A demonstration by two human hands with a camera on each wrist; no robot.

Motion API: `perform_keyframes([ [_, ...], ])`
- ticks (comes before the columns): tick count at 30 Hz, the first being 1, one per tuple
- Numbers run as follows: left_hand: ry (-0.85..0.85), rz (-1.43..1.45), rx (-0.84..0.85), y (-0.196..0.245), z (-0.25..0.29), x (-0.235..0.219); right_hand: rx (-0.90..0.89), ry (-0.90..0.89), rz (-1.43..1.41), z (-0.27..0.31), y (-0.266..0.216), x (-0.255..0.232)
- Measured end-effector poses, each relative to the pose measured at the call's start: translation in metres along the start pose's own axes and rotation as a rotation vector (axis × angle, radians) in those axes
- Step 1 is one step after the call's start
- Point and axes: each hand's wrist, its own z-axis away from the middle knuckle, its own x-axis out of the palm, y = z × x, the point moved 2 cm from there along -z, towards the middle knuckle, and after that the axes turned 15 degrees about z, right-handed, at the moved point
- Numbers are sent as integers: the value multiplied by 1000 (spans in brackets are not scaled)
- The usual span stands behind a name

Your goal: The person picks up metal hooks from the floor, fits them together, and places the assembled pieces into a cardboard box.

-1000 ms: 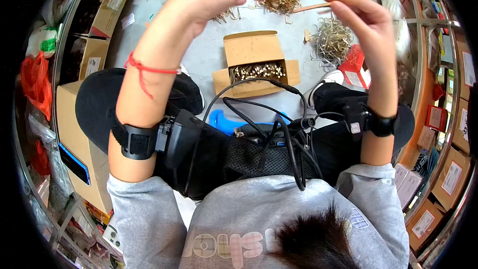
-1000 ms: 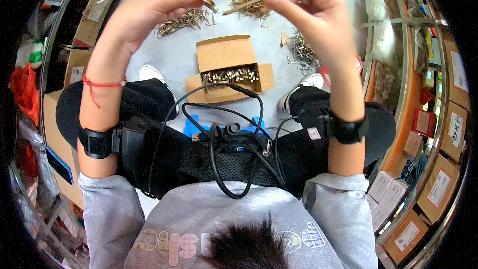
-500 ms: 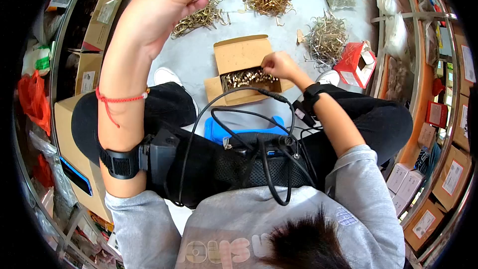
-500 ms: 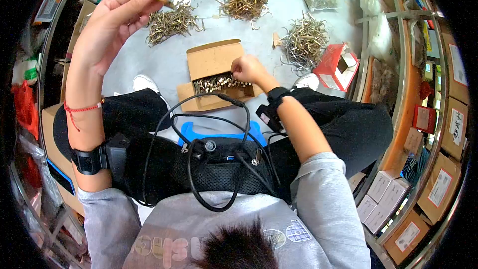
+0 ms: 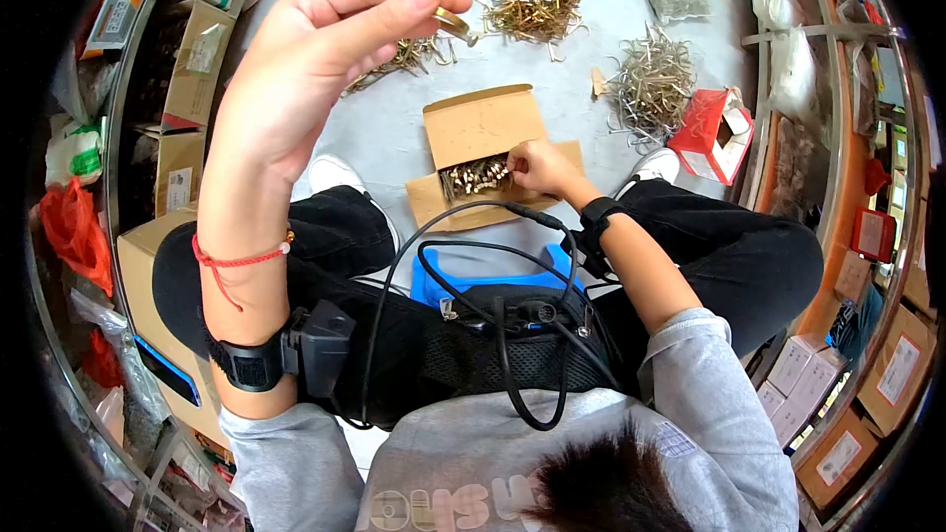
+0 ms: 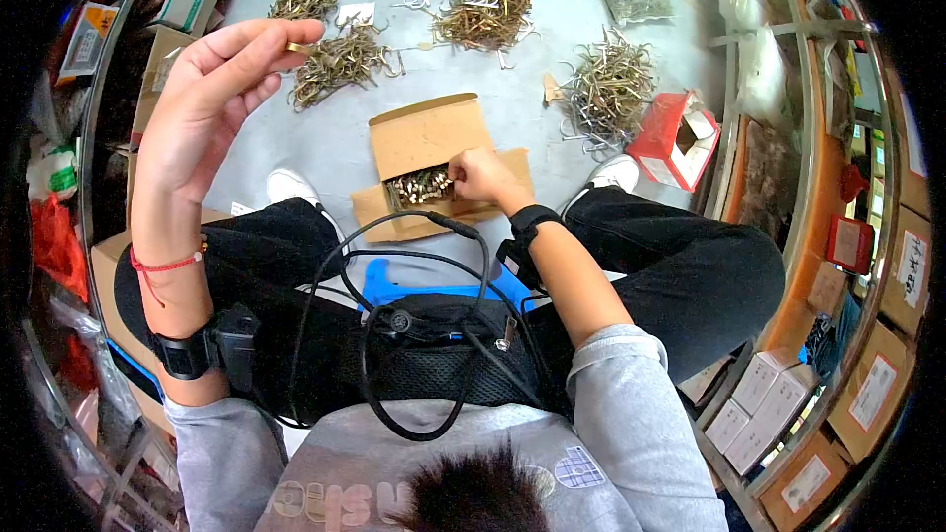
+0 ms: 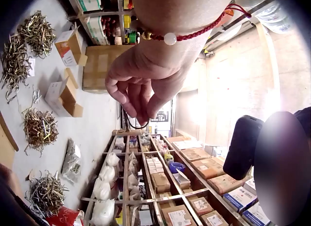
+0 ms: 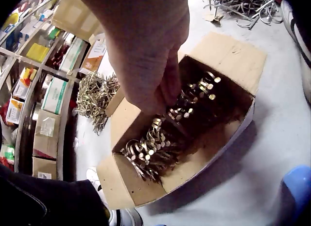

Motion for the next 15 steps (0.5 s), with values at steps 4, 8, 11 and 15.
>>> perform_keyframes([
  [4,-9,33,1,-2,0,0,67,12,-80,1,4,-1],
  [8,-21,30,31,-3,2,2,82,-5,-97,0,3,2],
  [11,-37,45,48,-3,3,2,73,-30,-100,2,5,5],
  [15,-26,66,70,-4,5,3,73,-44,-100,4,7,12],
])
